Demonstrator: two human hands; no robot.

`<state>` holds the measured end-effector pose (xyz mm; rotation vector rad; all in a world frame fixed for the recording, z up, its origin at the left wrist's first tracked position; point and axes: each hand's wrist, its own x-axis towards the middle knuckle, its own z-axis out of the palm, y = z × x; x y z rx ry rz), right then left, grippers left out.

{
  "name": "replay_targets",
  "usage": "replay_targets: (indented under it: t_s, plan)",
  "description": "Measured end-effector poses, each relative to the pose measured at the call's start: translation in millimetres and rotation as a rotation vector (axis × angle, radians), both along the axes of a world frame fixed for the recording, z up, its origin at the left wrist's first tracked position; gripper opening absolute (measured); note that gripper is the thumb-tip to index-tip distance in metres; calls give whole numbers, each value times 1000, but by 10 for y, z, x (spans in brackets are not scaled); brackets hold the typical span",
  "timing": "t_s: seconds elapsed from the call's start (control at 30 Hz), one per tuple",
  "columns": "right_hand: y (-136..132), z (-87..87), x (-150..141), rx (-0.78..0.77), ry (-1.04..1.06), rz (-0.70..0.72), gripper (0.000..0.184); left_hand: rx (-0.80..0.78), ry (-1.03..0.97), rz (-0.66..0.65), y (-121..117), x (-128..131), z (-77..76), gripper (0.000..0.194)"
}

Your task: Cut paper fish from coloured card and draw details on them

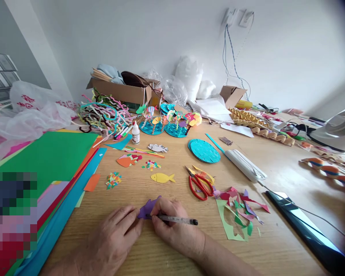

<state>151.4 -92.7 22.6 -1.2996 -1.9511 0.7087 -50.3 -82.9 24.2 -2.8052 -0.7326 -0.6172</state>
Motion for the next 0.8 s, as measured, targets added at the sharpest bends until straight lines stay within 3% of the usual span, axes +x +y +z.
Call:
replay_targets:
  t_s: [0.5, 0.8]
  plan:
    - [-13, -16, 11, 3, 25, 40, 11, -18, -23, 4, 0, 22, 25, 36]
    - [7, 39, -24, -44, 47, -40, 9, -59, 10, 37, -13, -15, -37, 33]
